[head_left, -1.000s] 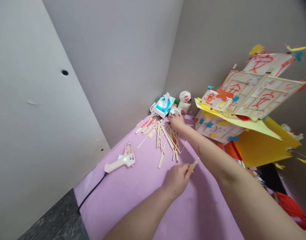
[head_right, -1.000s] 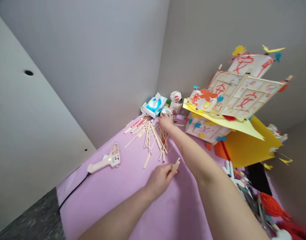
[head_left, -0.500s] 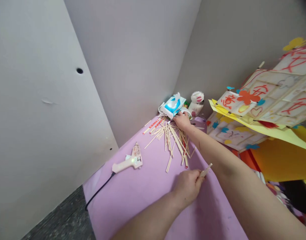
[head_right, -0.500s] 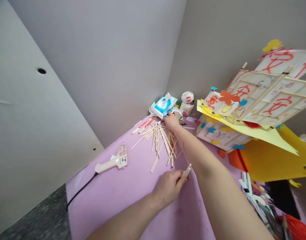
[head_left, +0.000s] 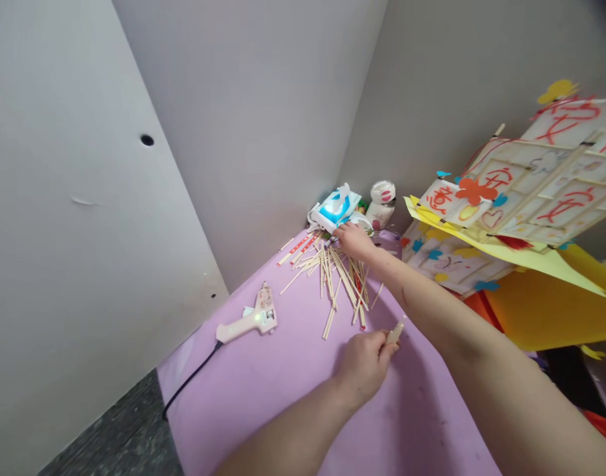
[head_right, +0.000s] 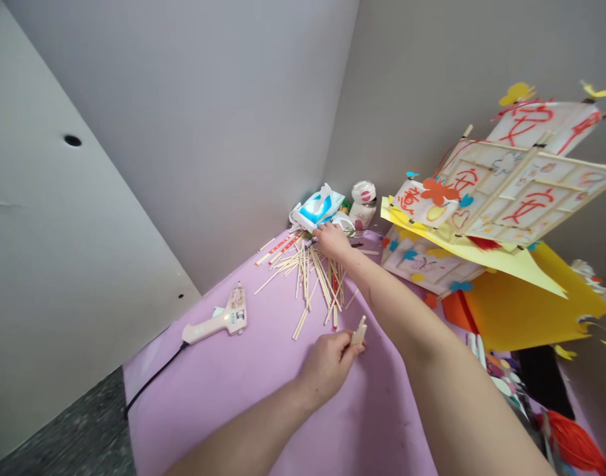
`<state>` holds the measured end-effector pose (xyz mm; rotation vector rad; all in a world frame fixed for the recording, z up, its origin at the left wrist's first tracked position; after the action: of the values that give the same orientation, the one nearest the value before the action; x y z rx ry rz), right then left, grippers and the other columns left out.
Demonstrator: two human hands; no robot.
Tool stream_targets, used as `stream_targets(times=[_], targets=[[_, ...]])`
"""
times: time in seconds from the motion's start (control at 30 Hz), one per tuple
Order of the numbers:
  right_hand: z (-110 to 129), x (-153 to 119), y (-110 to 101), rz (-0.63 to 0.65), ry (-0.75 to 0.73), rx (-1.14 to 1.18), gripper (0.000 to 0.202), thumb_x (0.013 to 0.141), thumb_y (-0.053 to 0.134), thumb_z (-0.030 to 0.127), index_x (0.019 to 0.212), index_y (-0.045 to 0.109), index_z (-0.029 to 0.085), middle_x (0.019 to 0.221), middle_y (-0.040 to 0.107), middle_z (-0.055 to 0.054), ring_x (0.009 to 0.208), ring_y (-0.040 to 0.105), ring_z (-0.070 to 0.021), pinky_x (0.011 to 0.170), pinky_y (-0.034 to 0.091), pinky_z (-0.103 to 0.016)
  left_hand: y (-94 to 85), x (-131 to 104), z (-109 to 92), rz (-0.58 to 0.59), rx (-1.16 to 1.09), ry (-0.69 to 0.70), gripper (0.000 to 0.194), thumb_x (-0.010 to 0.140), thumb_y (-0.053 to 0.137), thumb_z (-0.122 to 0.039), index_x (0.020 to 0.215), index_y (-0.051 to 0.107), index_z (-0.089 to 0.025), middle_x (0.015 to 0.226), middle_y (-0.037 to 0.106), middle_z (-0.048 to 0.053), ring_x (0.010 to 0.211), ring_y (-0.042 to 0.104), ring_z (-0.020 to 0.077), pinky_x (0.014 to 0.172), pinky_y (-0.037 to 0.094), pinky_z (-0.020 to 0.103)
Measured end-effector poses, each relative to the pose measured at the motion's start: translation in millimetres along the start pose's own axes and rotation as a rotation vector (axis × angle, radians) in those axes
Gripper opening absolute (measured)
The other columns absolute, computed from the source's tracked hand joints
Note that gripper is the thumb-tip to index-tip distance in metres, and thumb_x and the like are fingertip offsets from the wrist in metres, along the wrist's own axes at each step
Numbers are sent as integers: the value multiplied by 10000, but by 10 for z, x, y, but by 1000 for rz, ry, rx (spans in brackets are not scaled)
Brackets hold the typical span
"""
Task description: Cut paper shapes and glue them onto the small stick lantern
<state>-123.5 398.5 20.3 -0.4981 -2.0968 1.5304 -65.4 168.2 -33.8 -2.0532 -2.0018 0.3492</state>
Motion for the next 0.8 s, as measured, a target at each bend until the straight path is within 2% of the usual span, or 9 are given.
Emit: stream_targets(times=[0.13, 0.27, 0.33, 0.43, 0.5, 0.6, 0.7, 0.8], targets=[[135, 139, 0, 29, 19, 38, 314, 869, 420, 151, 1107, 623, 166, 1052, 649, -128, 979, 551, -244, 788, 355, -306, -114, -8, -43, -186, -171, 72, 257, 904, 436, -304, 949, 664, -194, 960, 710, 36, 873, 638, 164, 778, 473, 259], [300, 232, 12, 17, 106, 68, 338, 925, 361, 256, 1017, 653, 112, 972, 665, -174, 912, 593, -273, 768, 376, -329, -162, -23, -60, -248, -211, 105, 244, 908, 439, -277, 957, 664, -197, 948, 713, 35, 888, 644, 162, 808, 484, 260], [483, 299, 1, -22, -9, 167, 325, 928, 365, 244, 1061, 641, 136, 1039, 660, -147, 978, 579, -252, 813, 381, -314, -182, -34, -68, -278, -204, 113, 237, 907, 445, -266, 961, 666, -199, 940, 715, 29, 867, 647, 155, 808, 487, 255], [795, 411, -1, -84, -309, 349, 327, 916, 387, 169, 1168, 594, 152, 1166, 622, -107, 1092, 530, -200, 931, 348, -291, -209, -49, -92, -313, -215, 141, 233, 910, 448, -260, 967, 666, -201, 951, 715, 22, 871, 650, 147, 817, 486, 246], [899, 501, 65, -67, -353, 421, 320, 916, 403, 159, 1172, 594, 139, 1166, 620, -108, 1101, 522, -186, 966, 331, -292, -220, -55, -107, -321, -232, 160, 234, 914, 445, -260, 974, 664, -204, 961, 714, 21, 891, 650, 147, 821, 486, 244], [926, 635, 210, -16, -212, 452, 288, 934, 419, 253, 1059, 646, 128, 1067, 649, -117, 1025, 556, -191, 926, 363, -297, -234, -61, -93, -346, -257, 148, 237, 917, 439, -257, 985, 659, -205, 971, 713, 25, 906, 650, 149, 828, 489, 248], [954, 717, 282, -26, -87, 441, 378, 933, 409, 391, 960, 660, 109, 974, 661, -141, 917, 585, -215, 842, 407, -316, -243, -67, -52, -380, -262, 120, 242, 919, 436, -271, 983, 660, -205, 978, 716, 28, 912, 652, 157, 839, 490, 261], [981, 770, 295, -45, 64, 418, 437, 811, 553, 527, 900, 656, 112, 926, 659, -152, 884, 584, -248, 787, 421, -328, -249, -68, -2, -411, -232, 70, 255, 920, 433, -298, 1004, 658, -214, 983, 717, 32, 920, 650, 171, 837, 491, 277]])
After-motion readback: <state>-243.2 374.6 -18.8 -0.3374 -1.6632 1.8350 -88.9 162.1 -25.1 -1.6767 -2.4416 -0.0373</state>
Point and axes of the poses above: each hand's wrist, its own x-axis towards the middle knuckle, its own y-axis out of the palm, z = x × y, the point moved 5 cm from there along x, towards the middle knuckle
